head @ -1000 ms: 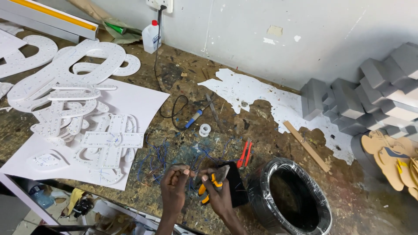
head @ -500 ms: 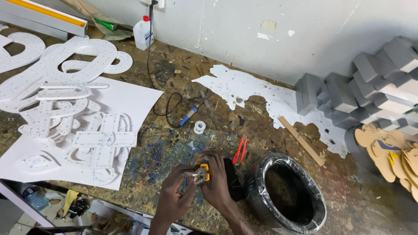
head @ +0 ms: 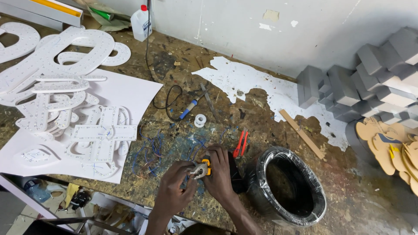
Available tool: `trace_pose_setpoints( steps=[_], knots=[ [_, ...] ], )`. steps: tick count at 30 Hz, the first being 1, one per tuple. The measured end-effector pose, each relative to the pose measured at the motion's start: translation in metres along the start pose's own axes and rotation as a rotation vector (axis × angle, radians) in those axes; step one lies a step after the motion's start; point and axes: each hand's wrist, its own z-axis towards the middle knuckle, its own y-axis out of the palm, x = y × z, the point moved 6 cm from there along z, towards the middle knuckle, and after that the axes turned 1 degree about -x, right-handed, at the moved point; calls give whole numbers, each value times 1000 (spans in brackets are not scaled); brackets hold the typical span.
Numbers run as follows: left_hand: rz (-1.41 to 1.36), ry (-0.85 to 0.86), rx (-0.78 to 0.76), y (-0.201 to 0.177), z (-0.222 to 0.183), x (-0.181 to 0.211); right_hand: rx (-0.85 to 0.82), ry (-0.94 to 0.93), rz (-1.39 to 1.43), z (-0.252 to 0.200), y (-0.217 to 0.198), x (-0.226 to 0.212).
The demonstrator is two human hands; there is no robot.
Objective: Using pliers to strip insulation from and cut small blue wires on a cluttered workbench
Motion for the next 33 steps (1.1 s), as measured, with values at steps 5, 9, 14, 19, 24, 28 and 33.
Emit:
trace_pose_setpoints(
  steps=[5, 9, 14, 19, 24, 28, 33],
  knots=[
    [-10, -95, -20, 6, -7, -6, -45, 50, 7, -5, 5, 7],
    [-21, -122, -24, 6, -6, -8, -55, 67, -166, -13, 10, 17],
    [31, -160, -67, 18, -20, -22, -123, 68, -218, -25, 18, 32],
    [63, -225, -80, 14, -16, -26, -156, 67, -364, -35, 35, 53],
    [117, -209, -63, 15, -26, -47, -404, 210, -305, -45, 53, 80],
    [310, -204, 181, 12, -33, -48, -449, 513, -31, -39, 49, 67],
    [-84, -367, 97, 20, -32, -25, -389, 776, 546, -44, 51, 36]
  ],
)
